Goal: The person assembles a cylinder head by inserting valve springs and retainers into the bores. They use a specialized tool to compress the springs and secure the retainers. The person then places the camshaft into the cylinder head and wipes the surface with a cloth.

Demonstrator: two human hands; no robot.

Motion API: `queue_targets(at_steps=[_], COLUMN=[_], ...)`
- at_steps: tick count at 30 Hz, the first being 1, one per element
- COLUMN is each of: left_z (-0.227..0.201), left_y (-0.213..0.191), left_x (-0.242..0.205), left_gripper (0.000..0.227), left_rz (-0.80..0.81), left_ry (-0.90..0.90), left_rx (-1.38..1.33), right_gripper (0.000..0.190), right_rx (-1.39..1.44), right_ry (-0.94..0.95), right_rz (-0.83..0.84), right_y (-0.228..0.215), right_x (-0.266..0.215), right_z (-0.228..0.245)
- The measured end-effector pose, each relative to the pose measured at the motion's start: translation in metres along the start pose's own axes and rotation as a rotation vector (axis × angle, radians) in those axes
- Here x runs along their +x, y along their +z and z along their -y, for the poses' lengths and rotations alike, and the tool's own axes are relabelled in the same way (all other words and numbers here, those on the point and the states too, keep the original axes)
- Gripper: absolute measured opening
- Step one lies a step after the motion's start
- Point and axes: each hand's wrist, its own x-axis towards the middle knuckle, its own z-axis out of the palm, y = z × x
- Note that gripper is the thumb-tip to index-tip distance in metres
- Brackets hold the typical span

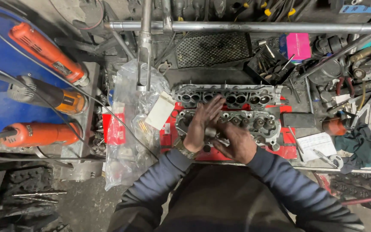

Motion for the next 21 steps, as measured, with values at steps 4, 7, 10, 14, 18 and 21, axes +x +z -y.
queue_targets(at_steps=[4, 7, 10, 14, 18, 21], left_z=[-0.047, -0.053, -0.052, -0.023, -0.051, -0.015], left_y=[0.049, 0.064, 0.073, 0.051, 0.063, 0.014], left_x=[-0.018, -0.030, -0.034, -0.023, -0.019, 0.008], left_gripper=[0.073, 0.123, 0.130, 0.129, 0.099, 0.109], left_rz=[0.097, 0.278, 0.318, 0.208, -0.317, -0.368], left_ry=[0.161, 0.623, 0.812, 0.755, -0.477, -0.510], left_rx=[0.357, 0.612, 0.717, 0.681, -0.011, -0.122], right_gripper=[0.043, 0.035, 0.052, 0.057, 0.040, 0.031], right_rx=[0.181, 0.375, 0.934, 0.779, -0.214, -0.418], right_ry=[0.108, 0.334, 1.076, 1.196, -0.061, -0.302], right_rz=[0.077, 0.202, 0.471, 0.406, 0.278, 0.182], right_y=[-0.013, -0.022, -0.027, -0.024, -0.008, 0.002], right_x=[0.000, -0.002, -0.006, 0.001, 0.006, 0.009], right_z=[0.028, 0.048, 0.061, 0.055, 0.020, -0.018])
